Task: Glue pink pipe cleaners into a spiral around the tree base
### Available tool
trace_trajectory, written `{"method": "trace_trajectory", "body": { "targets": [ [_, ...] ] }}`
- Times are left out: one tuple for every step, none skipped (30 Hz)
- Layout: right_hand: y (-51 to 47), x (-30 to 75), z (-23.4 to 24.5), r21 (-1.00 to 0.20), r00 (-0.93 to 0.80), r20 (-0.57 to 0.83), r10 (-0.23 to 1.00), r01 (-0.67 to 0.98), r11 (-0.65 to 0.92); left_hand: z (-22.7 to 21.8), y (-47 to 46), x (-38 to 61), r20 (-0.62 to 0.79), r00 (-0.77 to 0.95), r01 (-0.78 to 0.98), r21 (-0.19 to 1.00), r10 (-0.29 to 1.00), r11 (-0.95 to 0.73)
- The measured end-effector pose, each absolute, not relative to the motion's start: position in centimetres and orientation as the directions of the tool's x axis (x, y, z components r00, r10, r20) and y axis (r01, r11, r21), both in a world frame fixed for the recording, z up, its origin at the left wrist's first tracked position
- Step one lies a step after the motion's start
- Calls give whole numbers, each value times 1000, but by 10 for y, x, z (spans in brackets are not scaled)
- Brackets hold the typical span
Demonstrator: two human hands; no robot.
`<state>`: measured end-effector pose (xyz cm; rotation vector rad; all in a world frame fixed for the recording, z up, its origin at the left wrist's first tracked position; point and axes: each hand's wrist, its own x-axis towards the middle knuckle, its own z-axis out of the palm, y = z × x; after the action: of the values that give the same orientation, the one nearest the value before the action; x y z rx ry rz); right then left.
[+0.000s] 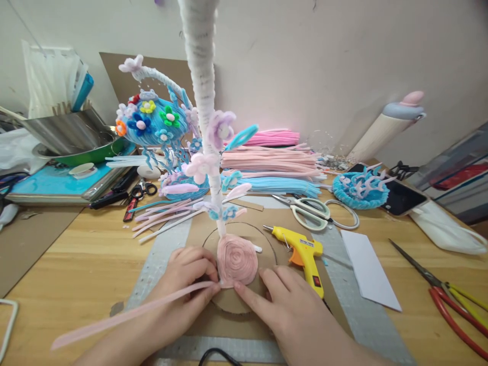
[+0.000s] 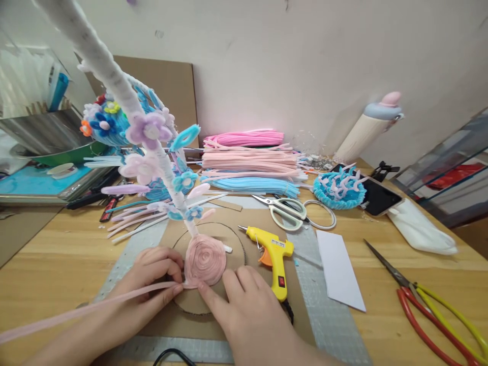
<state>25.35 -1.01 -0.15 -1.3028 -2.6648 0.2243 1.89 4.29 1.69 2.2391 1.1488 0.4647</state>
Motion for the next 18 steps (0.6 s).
{"method": "trace_trajectory", "body": {
  "targets": [
    [-10, 254, -1, -203, -607, 83, 791, 766, 610, 16, 43, 18, 42, 557, 625, 637, 829, -452],
    [-11, 254, -1, -197, -607, 85, 790, 767, 610, 16, 43, 17, 38, 549, 625, 645, 835, -440],
    [-11, 254, -1, -190, -605, 87, 792, 770, 609, 15, 44, 16, 34, 543, 623, 654, 839, -429],
    [-11, 254, 0, -186, -603, 90, 792, 771, 609, 15, 44, 14, 32, 544, 617, 662, 838, -425],
    [-11, 254, 0, -183, -603, 90, 793, 773, 608, 15, 45, 13, 31, 549, 611, 667, 835, -427],
    [-10, 253, 0, -180, -604, 88, 792, 772, 609, 15, 45, 12, 37, 557, 604, 668, 830, -435],
    [-10, 253, 0, -177, -603, 90, 793, 774, 608, 15, 46, 11, 48, 562, 599, 664, 826, -447],
    [-9, 253, 0, -173, -604, 93, 791, 773, 611, 15, 47, 11, 63, 567, 594, 659, 821, -462],
    [-9, 252, 0, -168, -605, 95, 790, 773, 612, 14, 47, 11, 81, 570, 589, 653, 817, -476],
    [-9, 252, 0, -163, -607, 98, 789, 772, 614, 14, 48, 12, 100, 574, 580, 650, 813, -490],
    [-8, 252, 0, -160, -607, 100, 788, 772, 615, 13, 48, 13, 118, 579, 571, 648, 807, -504],
    [-8, 252, 0, -158, -607, 105, 788, 772, 616, 12, 48, 14, 133, 586, 559, 647, 799, -518],
    [-8, 252, 0, -159, -606, 106, 788, 772, 615, 11, 48, 15, 145, 591, 549, 648, 793, -528],
    [-9, 252, 0, -161, -606, 105, 789, 772, 615, 10, 48, 16, 164, 593, 533, 654, 789, -537],
    [-9, 252, 0, -162, -603, 108, 791, 774, 612, 9, 48, 16, 180, 586, 520, 664, 790, -537],
    [-10, 252, 0, -163, -601, 112, 791, 774, 611, 7, 48, 17, 187, 572, 516, 675, 799, -527],
    [-10, 252, 0, -162, -600, 116, 792, 775, 611, 6, 48, 17, 183, 548, 523, 687, 816, -505],
    [-10, 252, -1, -161, -598, 123, 792, 776, 610, 5, 48, 17, 172, 523, 537, 694, 835, -480]
  ]
}}
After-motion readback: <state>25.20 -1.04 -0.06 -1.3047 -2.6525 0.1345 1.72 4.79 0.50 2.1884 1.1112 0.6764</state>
